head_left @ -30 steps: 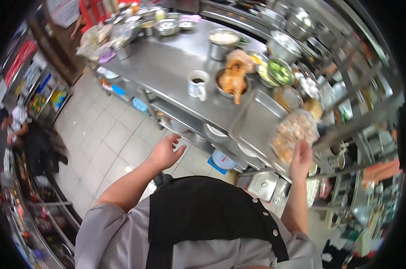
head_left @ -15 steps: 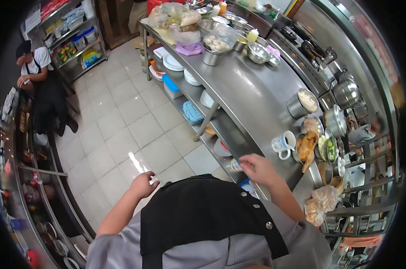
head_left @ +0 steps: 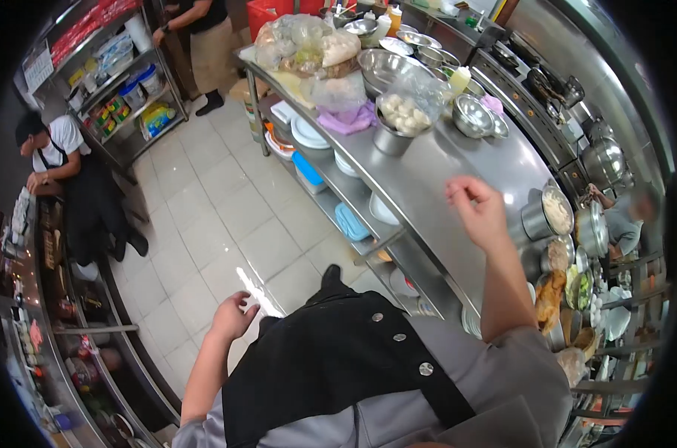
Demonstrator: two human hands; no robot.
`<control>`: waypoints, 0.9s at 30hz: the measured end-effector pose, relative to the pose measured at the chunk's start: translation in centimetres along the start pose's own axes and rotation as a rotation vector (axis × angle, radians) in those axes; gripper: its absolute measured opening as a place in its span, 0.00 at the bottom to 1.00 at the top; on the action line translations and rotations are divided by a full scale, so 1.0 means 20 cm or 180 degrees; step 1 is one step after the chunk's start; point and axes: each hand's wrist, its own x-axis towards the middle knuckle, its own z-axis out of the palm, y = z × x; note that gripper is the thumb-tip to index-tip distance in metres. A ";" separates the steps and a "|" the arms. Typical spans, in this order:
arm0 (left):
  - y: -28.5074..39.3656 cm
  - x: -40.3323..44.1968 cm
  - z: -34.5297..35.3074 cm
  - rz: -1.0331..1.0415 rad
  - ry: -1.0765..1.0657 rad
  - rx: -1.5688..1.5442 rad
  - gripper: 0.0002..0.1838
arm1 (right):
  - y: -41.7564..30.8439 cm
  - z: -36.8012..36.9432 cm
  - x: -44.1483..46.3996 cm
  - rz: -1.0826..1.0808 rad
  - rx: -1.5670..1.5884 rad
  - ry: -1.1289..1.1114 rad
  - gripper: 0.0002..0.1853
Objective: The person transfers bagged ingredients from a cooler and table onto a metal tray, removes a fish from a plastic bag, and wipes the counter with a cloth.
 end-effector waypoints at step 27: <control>-1.52 2.04 -0.48 0.0070 -0.0495 0.0879 0.24 | -0.44 0.81 2.35 -0.0647 -0.0265 -0.0097 0.08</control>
